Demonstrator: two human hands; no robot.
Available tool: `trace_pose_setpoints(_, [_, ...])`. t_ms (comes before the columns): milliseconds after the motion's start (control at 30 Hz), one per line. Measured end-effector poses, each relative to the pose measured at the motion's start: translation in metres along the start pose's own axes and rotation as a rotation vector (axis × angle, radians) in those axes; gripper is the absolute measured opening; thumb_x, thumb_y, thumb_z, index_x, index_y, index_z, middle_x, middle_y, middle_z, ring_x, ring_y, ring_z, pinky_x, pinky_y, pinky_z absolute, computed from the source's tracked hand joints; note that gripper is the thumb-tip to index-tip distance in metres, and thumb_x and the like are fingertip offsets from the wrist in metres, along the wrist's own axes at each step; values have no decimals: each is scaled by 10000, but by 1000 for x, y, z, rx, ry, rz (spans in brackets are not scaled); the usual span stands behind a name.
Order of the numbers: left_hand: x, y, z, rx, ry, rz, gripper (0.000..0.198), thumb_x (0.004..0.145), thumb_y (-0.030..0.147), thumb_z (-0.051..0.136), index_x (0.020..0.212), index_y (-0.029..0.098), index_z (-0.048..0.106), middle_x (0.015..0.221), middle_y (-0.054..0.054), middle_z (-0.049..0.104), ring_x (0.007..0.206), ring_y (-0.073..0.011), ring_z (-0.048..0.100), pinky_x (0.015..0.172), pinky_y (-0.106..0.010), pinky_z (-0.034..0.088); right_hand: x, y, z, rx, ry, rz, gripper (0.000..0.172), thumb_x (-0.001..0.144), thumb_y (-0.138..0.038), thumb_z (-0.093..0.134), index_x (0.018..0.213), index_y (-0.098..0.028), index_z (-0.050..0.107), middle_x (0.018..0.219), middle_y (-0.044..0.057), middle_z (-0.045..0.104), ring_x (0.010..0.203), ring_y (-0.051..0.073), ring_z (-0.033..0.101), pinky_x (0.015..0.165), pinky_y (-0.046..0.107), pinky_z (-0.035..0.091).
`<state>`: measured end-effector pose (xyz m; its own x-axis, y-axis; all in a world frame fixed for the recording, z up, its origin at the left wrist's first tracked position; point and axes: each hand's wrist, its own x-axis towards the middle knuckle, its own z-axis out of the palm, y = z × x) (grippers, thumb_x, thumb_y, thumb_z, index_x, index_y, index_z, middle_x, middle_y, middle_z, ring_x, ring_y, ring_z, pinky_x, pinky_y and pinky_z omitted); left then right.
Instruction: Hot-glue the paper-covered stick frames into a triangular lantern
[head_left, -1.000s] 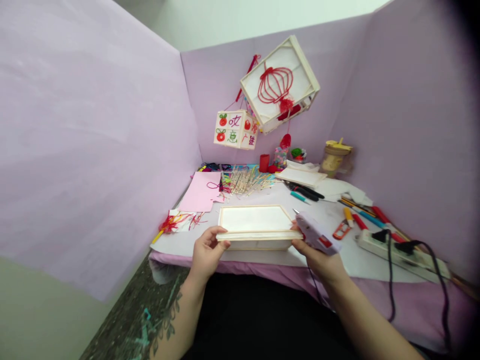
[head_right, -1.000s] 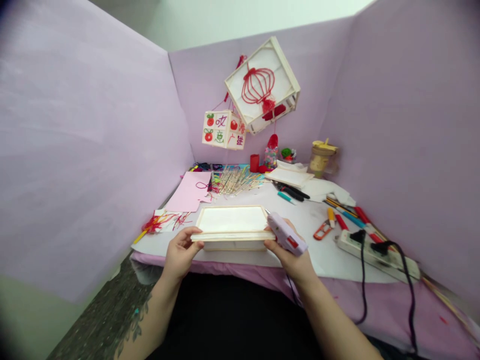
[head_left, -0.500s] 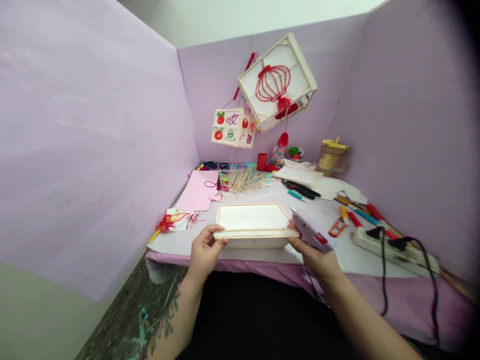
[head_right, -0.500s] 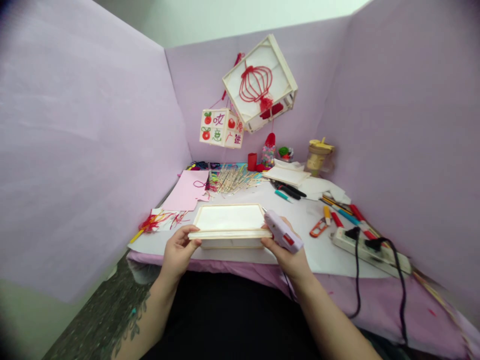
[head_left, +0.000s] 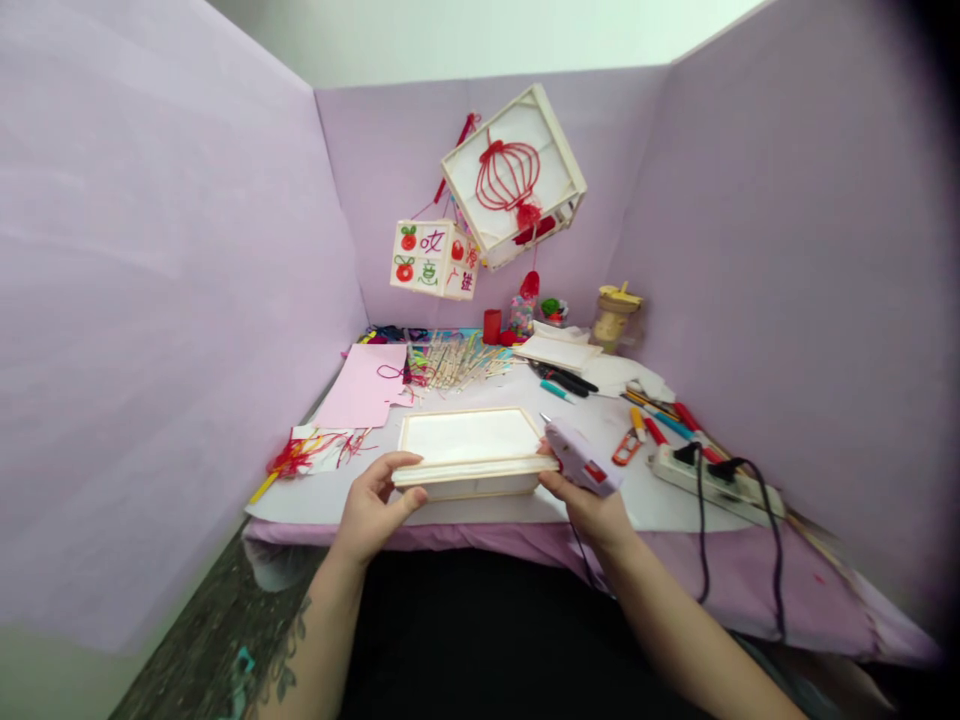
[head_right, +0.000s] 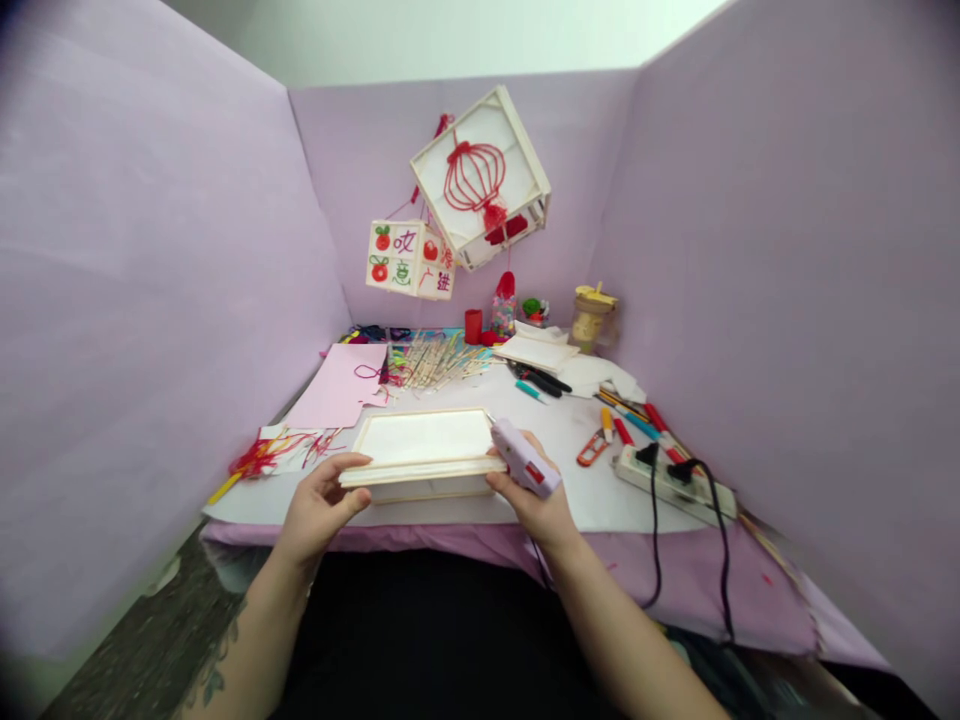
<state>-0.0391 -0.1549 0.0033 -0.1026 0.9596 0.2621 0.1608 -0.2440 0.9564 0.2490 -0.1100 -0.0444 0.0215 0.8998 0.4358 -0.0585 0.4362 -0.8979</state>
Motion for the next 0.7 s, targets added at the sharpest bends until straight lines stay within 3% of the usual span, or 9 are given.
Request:
trace_pose_setpoints(300, [7,-4,9,29,36,18,279,573,295,813,804,174,713,703,-16,665,582,-131,577,526,-211,455,0,-7,-1,-23,-16,0,350,734,-315,768,1066,-257,675,974,39,660,840,222,626,732,362,535])
trace_pose_setpoints(433, [7,-3,10,8,46,16,299,576,286,812,832,176,704,753,-19,668,584,-121,573,515,-199,445,1,-8,-2,-42,-32,1,383,737,-320,768,1101,-255,669,1037,51,663,910,235,638,780,370,541])
trace_pose_setpoints(567, [7,-2,13,7,32,8,299,591,279,814,846,180,694,698,3,642,557,-107,558,508,-187,442,2,-7,-5,-15,-32,23,560,724,-358,779,1244,-260,595,1250,74,606,1128,269,584,953,417,491])
trace_pose_setpoints(700, [6,-4,16,-5,87,53,274,607,292,810,825,181,688,684,12,638,561,-105,568,513,-185,457,-3,-8,-12,14,-22,119,727,713,-383,790,1363,-285,478,1256,98,606,977,251,647,885,437,534])
